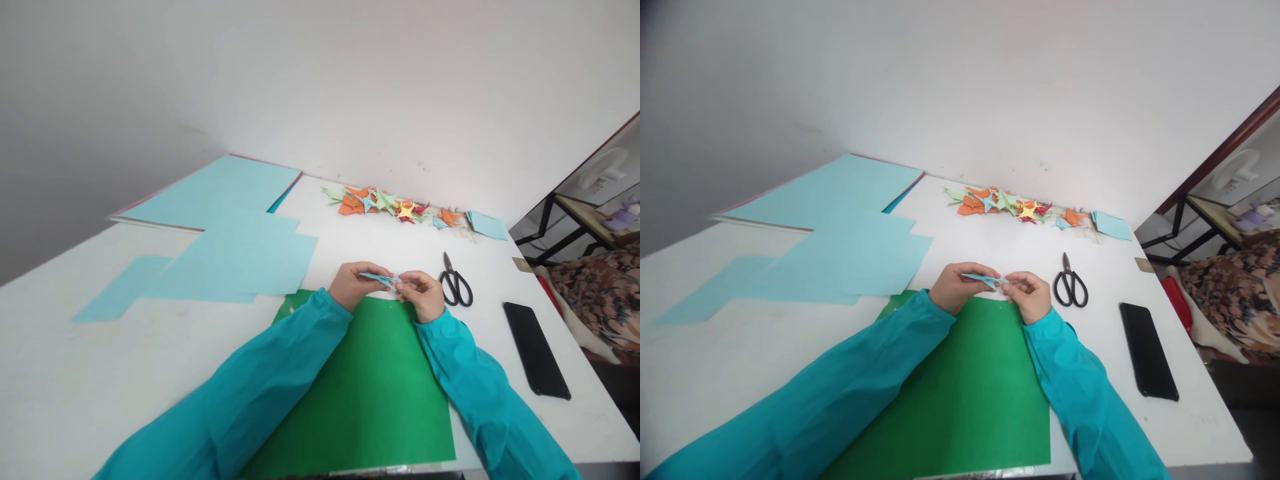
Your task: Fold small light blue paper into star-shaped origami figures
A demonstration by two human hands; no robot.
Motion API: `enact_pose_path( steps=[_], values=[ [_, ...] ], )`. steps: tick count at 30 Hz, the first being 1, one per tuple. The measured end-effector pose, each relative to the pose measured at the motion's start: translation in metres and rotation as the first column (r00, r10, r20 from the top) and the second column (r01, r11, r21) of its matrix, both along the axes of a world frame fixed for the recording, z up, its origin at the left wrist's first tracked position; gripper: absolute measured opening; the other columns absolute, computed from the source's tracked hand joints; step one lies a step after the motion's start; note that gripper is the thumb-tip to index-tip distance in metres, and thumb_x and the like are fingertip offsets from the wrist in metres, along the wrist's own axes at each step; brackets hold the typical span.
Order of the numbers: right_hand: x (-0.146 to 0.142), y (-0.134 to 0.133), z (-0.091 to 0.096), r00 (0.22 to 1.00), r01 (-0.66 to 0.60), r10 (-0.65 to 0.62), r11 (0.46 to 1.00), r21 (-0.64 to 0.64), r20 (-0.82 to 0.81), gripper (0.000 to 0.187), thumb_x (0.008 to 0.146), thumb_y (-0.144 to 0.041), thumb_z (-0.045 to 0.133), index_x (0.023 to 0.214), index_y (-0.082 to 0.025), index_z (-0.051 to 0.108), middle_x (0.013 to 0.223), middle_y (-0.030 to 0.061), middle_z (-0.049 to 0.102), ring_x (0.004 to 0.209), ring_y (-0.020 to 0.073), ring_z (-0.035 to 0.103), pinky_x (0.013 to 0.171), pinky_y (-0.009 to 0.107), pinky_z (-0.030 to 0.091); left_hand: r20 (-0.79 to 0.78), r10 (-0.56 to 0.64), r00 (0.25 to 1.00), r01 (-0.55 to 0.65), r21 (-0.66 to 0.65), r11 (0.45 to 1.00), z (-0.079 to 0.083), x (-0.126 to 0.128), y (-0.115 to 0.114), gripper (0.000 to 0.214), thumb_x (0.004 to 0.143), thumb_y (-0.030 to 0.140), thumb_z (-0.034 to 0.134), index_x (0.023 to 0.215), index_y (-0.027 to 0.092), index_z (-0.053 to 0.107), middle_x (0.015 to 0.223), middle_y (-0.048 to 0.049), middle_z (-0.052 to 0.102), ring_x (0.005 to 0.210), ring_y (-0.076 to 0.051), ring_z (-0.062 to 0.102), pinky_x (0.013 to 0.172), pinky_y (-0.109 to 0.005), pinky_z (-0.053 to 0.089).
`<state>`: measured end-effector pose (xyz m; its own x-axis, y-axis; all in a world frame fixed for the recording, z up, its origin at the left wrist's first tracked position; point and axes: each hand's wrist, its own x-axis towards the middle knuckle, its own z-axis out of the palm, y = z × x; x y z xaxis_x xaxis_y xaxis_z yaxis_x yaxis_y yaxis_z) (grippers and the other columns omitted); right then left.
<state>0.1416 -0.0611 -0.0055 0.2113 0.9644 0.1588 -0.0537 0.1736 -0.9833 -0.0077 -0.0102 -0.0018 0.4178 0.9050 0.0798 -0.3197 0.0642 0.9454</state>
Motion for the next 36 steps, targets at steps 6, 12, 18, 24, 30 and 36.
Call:
enact_pose_path(
  steps=[6,12,18,24,30,36],
  values=[
    [-0.0011,-0.0003,-0.0005,1.0,0.021,-0.021,1.0,0.007,0.008,0.019,0.056,-0.023,0.074,0.071,-0.018,0.065,0.058,-0.0014,0.063,0.047,0.0095,0.053,0.04,0.021,0.044,0.004,-0.013,1.0,0.013,-0.006,1.0,-0.0003,0.0001,0.0,0.023,0.045,0.014,0.077,0.066,0.011,0.068,0.07,-0.0046,0.069,0.067,-0.018,0.065,0.07,-0.032,0.054],
    [-0.001,-0.0003,-0.0021,0.994,0.058,-0.059,0.998,0.012,0.092,0.017,0.058,-0.025,0.073,0.071,-0.018,0.066,0.058,-0.0002,0.062,0.048,0.0101,0.053,0.042,0.022,0.044,0.029,-0.014,0.999,0.014,-0.022,1.0,0.0013,0.0007,-0.0021,0.022,0.045,0.013,0.076,0.065,0.011,0.067,0.068,-0.0041,0.069,0.065,-0.017,0.064,0.067,-0.032,0.055],
    [-0.0039,-0.0036,0.0001,0.965,0.112,-0.13,0.99,0.089,0.229,0.012,0.061,-0.027,0.071,0.069,-0.019,0.066,0.064,0.0016,0.062,0.054,0.0116,0.053,0.045,0.023,0.043,0.033,-0.017,0.999,0.018,-0.013,1.0,0.0025,0.0005,-0.0024,0.024,0.044,0.016,0.077,0.066,0.011,0.067,0.067,-0.0048,0.069,0.065,-0.018,0.064,0.066,-0.033,0.056],
    [-0.0015,-0.0039,0.0054,1.0,-0.006,0.005,0.998,-0.06,-0.006,0.021,0.066,-0.036,0.065,0.079,-0.019,0.065,0.056,-0.001,0.06,0.05,0.0126,0.056,0.043,0.023,0.045,0.076,-0.051,0.996,0.055,-0.05,0.997,0.0014,0.0006,-0.0021,0.026,0.044,0.016,0.078,0.067,0.01,0.067,0.064,-0.005,0.069,0.06,-0.018,0.065,0.067,-0.035,0.055],
    [0.0036,0.0023,0.0044,0.936,-0.234,0.15,0.942,-0.242,-0.318,0.03,0.059,-0.041,0.07,0.075,-0.017,0.061,0.055,0.0012,0.063,0.046,0.0149,0.06,0.037,0.022,0.046,0.051,-0.054,0.997,0.055,-0.022,0.998,0.0003,-0.0001,-0.001,0.027,0.045,0.017,0.078,0.069,0.009,0.067,0.066,-0.0065,0.069,0.062,-0.02,0.065,0.068,-0.036,0.055],
    [0.0011,0.0016,0.0052,0.902,-0.302,0.199,0.925,-0.231,-0.383,0.029,0.054,-0.036,0.075,0.064,-0.016,0.057,0.055,0.0011,0.065,0.047,0.0137,0.061,0.04,0.021,0.048,-0.012,-0.074,0.997,0.074,0.027,0.997,0.0035,-0.002,-0.0012,0.023,0.048,0.017,0.076,0.068,0.011,0.068,0.066,-0.0057,0.069,0.064,-0.019,0.065,0.068,-0.033,0.054]
  ],
)
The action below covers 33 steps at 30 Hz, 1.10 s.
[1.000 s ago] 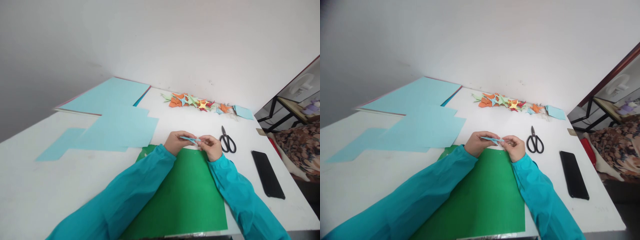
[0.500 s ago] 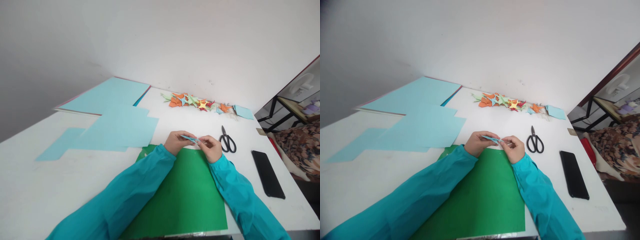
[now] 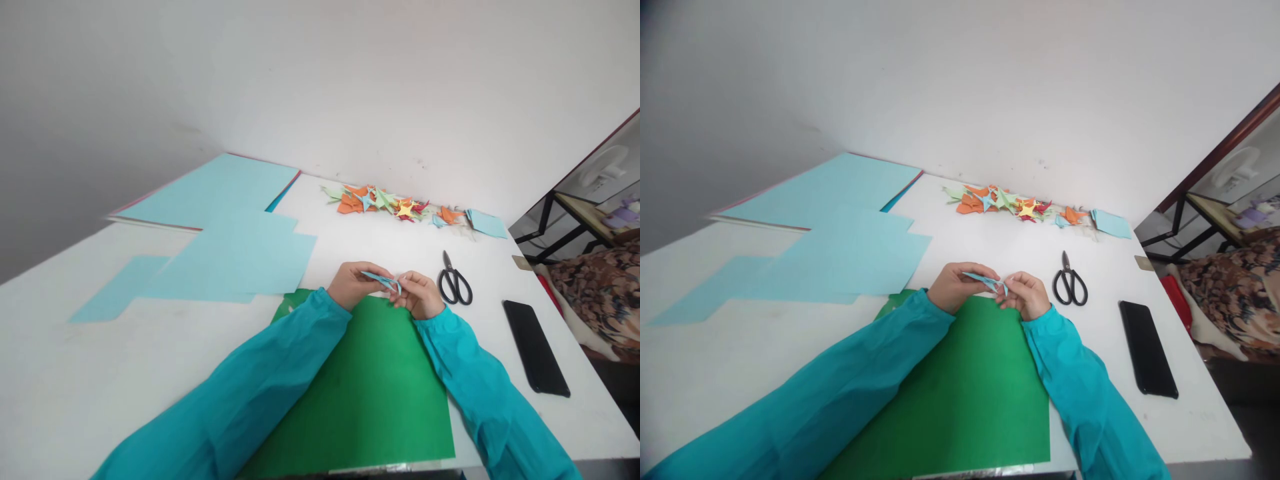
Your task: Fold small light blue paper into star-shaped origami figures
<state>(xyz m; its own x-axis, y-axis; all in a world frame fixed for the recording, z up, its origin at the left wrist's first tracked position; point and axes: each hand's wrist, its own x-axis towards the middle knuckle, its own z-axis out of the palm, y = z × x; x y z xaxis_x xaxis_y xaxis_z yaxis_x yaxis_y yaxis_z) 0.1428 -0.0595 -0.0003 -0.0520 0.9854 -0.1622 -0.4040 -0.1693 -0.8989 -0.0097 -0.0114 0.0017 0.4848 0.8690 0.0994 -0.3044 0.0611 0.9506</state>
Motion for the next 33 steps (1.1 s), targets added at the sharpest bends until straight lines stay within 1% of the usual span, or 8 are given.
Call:
enact_pose_path(
  steps=[5,9,13,17,24,33],
  values=[
    [0.0,0.0,0.0,0.999,0.031,-0.033,0.999,-0.043,-0.039,0.028,0.05,-0.03,0.078,0.055,-0.016,0.055,0.053,0.0012,0.065,0.047,0.0133,0.061,0.042,0.021,0.049,-0.041,0.001,0.999,0.001,0.064,0.998,0.002,-0.001,0.0,0.019,0.05,0.018,0.075,0.067,0.012,0.069,0.067,-0.0053,0.069,0.065,-0.018,0.064,0.067,-0.029,0.053],
    [0.002,0.002,-0.002,0.997,0.032,-0.036,0.997,-0.064,-0.063,0.026,0.049,-0.027,0.079,0.053,-0.015,0.056,0.05,0.0013,0.065,0.044,0.0112,0.059,0.043,0.02,0.049,-0.07,0.002,0.998,0.005,0.105,0.994,0.003,-0.002,-0.001,0.017,0.051,0.02,0.074,0.066,0.013,0.069,0.07,-0.0059,0.069,0.067,-0.018,0.064,0.067,-0.028,0.052],
    [0.005,0.003,-0.003,0.996,-0.007,-0.002,0.995,-0.1,-0.084,0.025,0.049,-0.026,0.079,0.054,-0.014,0.057,0.052,0.0027,0.066,0.045,0.0118,0.06,0.044,0.021,0.05,-0.078,-0.026,0.997,0.036,0.132,0.991,0.003,-0.002,0.0,0.016,0.052,0.02,0.074,0.065,0.013,0.068,0.07,-0.0064,0.069,0.066,-0.018,0.064,0.066,-0.028,0.052],
    [0.008,0.002,-0.002,0.99,-0.082,0.062,0.984,-0.156,-0.127,0.021,0.054,-0.023,0.077,0.057,-0.013,0.058,0.054,0.0031,0.067,0.048,0.012,0.062,0.047,0.019,0.051,-0.061,-0.045,0.997,0.054,0.144,0.988,0.003,-0.003,0.0,0.015,0.052,0.019,0.074,0.063,0.013,0.068,0.07,-0.0062,0.069,0.066,-0.017,0.063,0.065,-0.027,0.051],
    [0.008,0.003,-0.003,0.975,-0.125,0.096,0.983,-0.138,-0.199,0.022,0.053,-0.017,0.077,0.062,-0.014,0.057,0.053,0.003,0.067,0.047,0.012,0.062,0.046,0.019,0.051,-0.033,-0.087,0.996,0.092,0.159,0.983,-0.001,-0.003,0.002,0.016,0.052,0.018,0.075,0.064,0.011,0.067,0.071,-0.0061,0.069,0.066,-0.016,0.063,0.065,-0.025,0.051],
    [0.01,0.005,-0.005,0.968,-0.156,0.127,0.98,-0.12,-0.218,0.022,0.052,-0.014,0.076,0.063,-0.014,0.057,0.052,0.0036,0.067,0.043,0.0112,0.06,0.044,0.018,0.05,-0.025,-0.1,0.995,0.103,0.18,0.978,-0.005,-0.003,0.004,0.014,0.054,0.016,0.074,0.064,0.011,0.067,0.074,-0.0062,0.069,0.069,-0.016,0.064,0.067,-0.026,0.051]
  ],
)
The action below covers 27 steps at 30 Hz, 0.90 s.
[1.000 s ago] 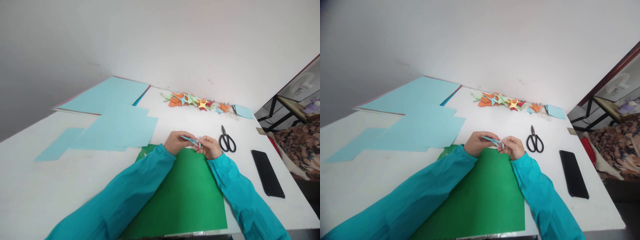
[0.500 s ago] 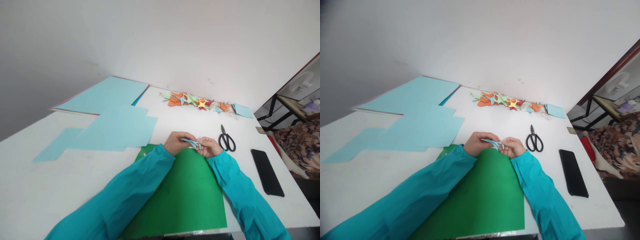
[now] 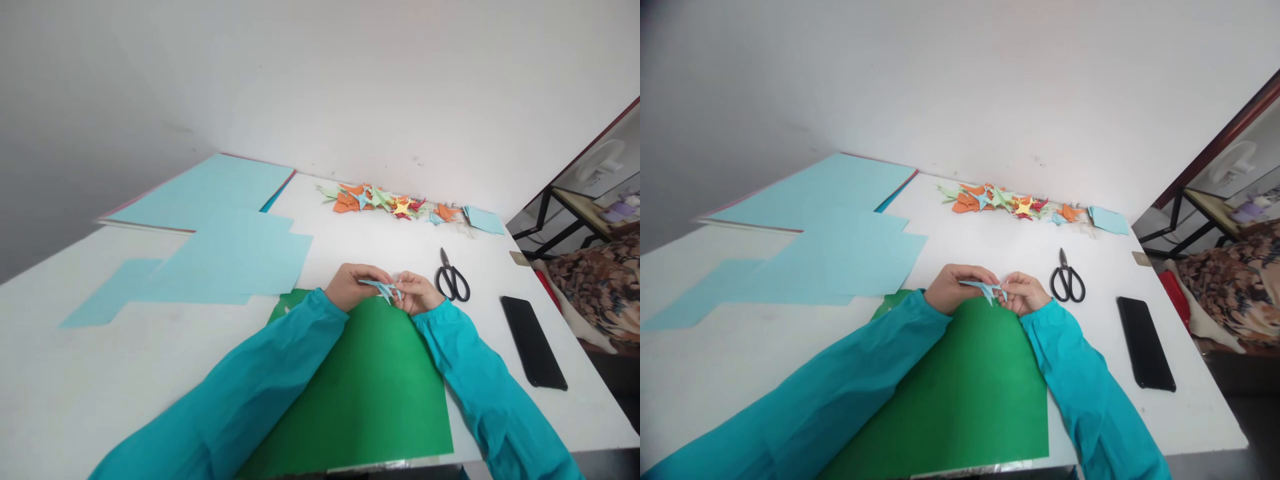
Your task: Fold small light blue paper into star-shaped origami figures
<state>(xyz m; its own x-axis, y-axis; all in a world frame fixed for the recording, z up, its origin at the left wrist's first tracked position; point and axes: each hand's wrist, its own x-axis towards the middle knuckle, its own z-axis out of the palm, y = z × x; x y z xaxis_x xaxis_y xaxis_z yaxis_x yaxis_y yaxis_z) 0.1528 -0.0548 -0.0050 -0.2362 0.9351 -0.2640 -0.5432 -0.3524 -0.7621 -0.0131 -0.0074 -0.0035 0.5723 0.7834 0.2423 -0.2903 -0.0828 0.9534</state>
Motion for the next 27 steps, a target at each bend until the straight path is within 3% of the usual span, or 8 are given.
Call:
enact_pose_path(
  steps=[9,18,27],
  values=[
    [0.0005,-0.0003,0.0005,1.0,0.006,-0.006,1.0,0.006,-0.014,0.019,0.057,-0.017,0.074,0.065,-0.013,0.057,0.052,0.0033,0.066,0.044,0.011,0.06,0.044,0.018,0.05,0.012,-0.004,1.0,0.004,0.004,1.0,-0.0007,-0.0001,0.0002,0.014,0.054,0.016,0.074,0.066,0.011,0.067,0.074,-0.0064,0.069,0.069,-0.016,0.064,0.067,-0.025,0.051],
    [-0.001,0.0001,-0.0005,0.999,0.051,-0.051,0.999,-0.014,0.001,0.023,0.051,-0.012,0.076,0.064,-0.013,0.056,0.055,0.0046,0.068,0.042,0.0111,0.06,0.042,0.017,0.049,0.004,0.007,1.0,-0.007,0.008,1.0,-0.0013,0.0002,-0.0003,0.015,0.054,0.017,0.074,0.066,0.011,0.067,0.074,-0.0069,0.069,0.069,-0.017,0.064,0.067,-0.026,0.052],
    [-0.0006,-0.0014,0.0051,1.0,0.023,-0.023,0.999,-0.029,0.015,0.016,0.063,-0.022,0.068,0.061,-0.012,0.055,0.053,0.0049,0.065,0.045,0.0118,0.06,0.043,0.018,0.05,-0.006,0.091,0.996,-0.091,0.044,0.995,0.0036,-0.0013,0.0003,0.017,0.052,0.021,0.075,0.063,0.011,0.066,0.074,-0.0074,0.069,0.07,-0.017,0.064,0.068,-0.027,0.052]
  ],
)
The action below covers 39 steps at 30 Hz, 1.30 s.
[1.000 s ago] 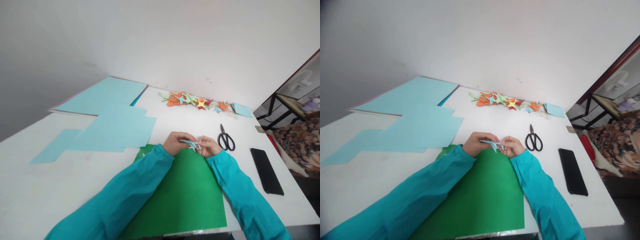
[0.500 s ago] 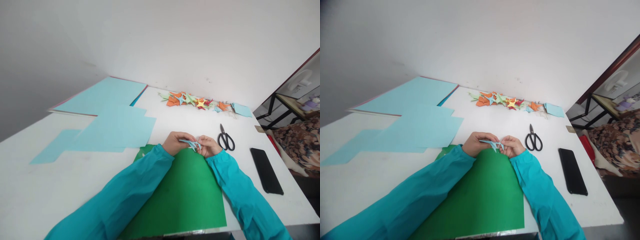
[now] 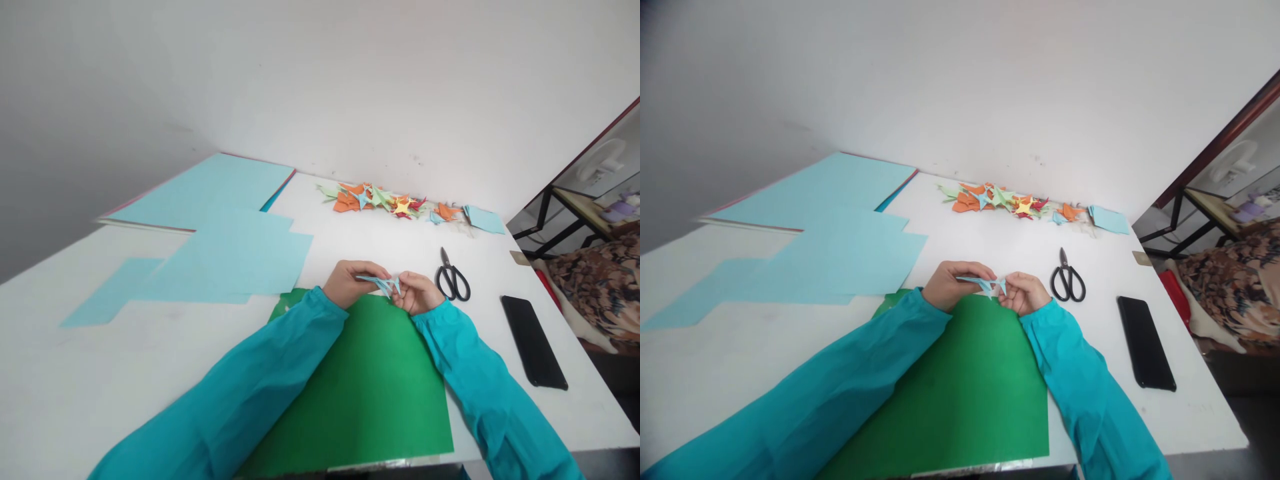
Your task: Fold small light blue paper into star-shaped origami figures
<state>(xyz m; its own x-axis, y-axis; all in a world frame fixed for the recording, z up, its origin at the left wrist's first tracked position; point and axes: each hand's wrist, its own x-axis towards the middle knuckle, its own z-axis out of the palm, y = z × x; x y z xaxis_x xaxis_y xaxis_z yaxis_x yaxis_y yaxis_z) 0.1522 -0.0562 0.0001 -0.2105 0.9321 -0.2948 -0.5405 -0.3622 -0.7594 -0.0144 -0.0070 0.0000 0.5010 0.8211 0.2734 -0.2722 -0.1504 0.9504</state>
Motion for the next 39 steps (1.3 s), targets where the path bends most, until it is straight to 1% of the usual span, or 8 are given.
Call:
enact_pose_path(
  steps=[6,9,14,18,25,32,37,39],
  values=[
    [-0.003,0.0,-0.003,1.0,0.004,-0.006,0.998,0.07,0.024,0.021,0.063,-0.025,0.07,0.062,-0.014,0.052,0.053,0.0036,0.065,0.046,0.0119,0.061,0.043,0.019,0.05,-0.027,-0.016,1.0,0.017,0.023,1.0,0.003,0.0,-0.001,0.016,0.053,0.02,0.075,0.062,0.011,0.066,0.073,-0.0077,0.069,0.069,-0.017,0.064,0.066,-0.026,0.052],
    [-0.003,0.0,-0.004,0.999,0.0,-0.003,0.997,0.073,0.035,0.024,0.06,-0.027,0.073,0.062,-0.013,0.054,0.053,0.0036,0.065,0.046,0.0119,0.06,0.044,0.019,0.051,-0.047,-0.025,0.999,0.027,0.039,0.999,0.005,0.0,-0.002,0.016,0.053,0.021,0.074,0.063,0.011,0.067,0.073,-0.0082,0.069,0.068,-0.017,0.064,0.066,-0.026,0.052],
    [-0.004,0.0,-0.003,0.998,0.002,-0.007,0.997,0.074,0.07,0.024,0.058,-0.027,0.075,0.06,-0.012,0.056,0.053,0.004,0.065,0.044,0.0111,0.06,0.043,0.018,0.05,-0.056,0.001,0.998,0.002,0.053,0.999,0.005,0.0,-0.001,0.016,0.054,0.022,0.074,0.063,0.011,0.067,0.072,-0.0081,0.069,0.068,-0.017,0.064,0.065,-0.026,0.053],
    [-0.006,-0.001,-0.002,0.995,0.042,-0.046,0.998,0.049,0.083,0.027,0.055,-0.027,0.077,0.059,-0.012,0.055,0.052,0.0038,0.065,0.044,0.0111,0.06,0.042,0.018,0.05,-0.057,0.003,0.998,0.0,0.056,0.998,0.004,0.0,-0.002,0.017,0.055,0.023,0.074,0.063,0.011,0.067,0.072,-0.0081,0.069,0.068,-0.018,0.064,0.065,-0.027,0.053],
    [-0.012,-0.002,-0.002,0.985,0.142,-0.15,0.986,0.087,0.086,0.031,0.047,-0.026,0.081,0.052,-0.013,0.053,0.044,0.0012,0.061,0.038,0.0092,0.056,0.038,0.016,0.046,-0.062,0.0,0.998,0.003,0.052,0.999,0.006,0.0,-0.003,0.015,0.054,0.021,0.074,0.064,0.011,0.067,0.072,-0.0076,0.069,0.068,-0.017,0.063,0.065,-0.026,0.052],
    [-0.012,-0.001,-0.003,0.985,0.143,-0.15,0.987,0.078,0.085,0.029,0.05,-0.024,0.08,0.053,-0.013,0.053,0.044,0.0015,0.062,0.04,0.0099,0.057,0.039,0.017,0.047,-0.055,0.026,0.998,-0.022,0.075,0.997,0.007,0.001,-0.005,0.014,0.054,0.02,0.073,0.063,0.011,0.067,0.072,-0.0082,0.069,0.068,-0.017,0.063,0.063,-0.026,0.052],
    [-0.012,-0.001,-0.006,0.98,0.17,-0.178,0.982,0.087,0.092,0.03,0.048,-0.025,0.081,0.053,-0.013,0.054,0.045,0.0021,0.062,0.041,0.0102,0.057,0.04,0.018,0.047,-0.057,0.04,0.998,-0.034,0.099,0.994,0.005,0.001,-0.005,0.014,0.055,0.021,0.072,0.065,0.012,0.067,0.073,-0.0081,0.069,0.068,-0.017,0.064,0.064,-0.026,0.053],
    [-0.012,-0.001,-0.007,0.977,0.178,-0.187,0.979,0.095,0.102,0.029,0.049,-0.024,0.08,0.052,-0.013,0.054,0.046,0.002,0.063,0.041,0.0098,0.056,0.04,0.018,0.046,-0.055,0.043,0.998,-0.037,0.105,0.994,0.005,0.001,-0.005,0.014,0.056,0.022,0.072,0.065,0.012,0.067,0.073,-0.0078,0.069,0.068,-0.017,0.064,0.064,-0.026,0.053]
  ],
)
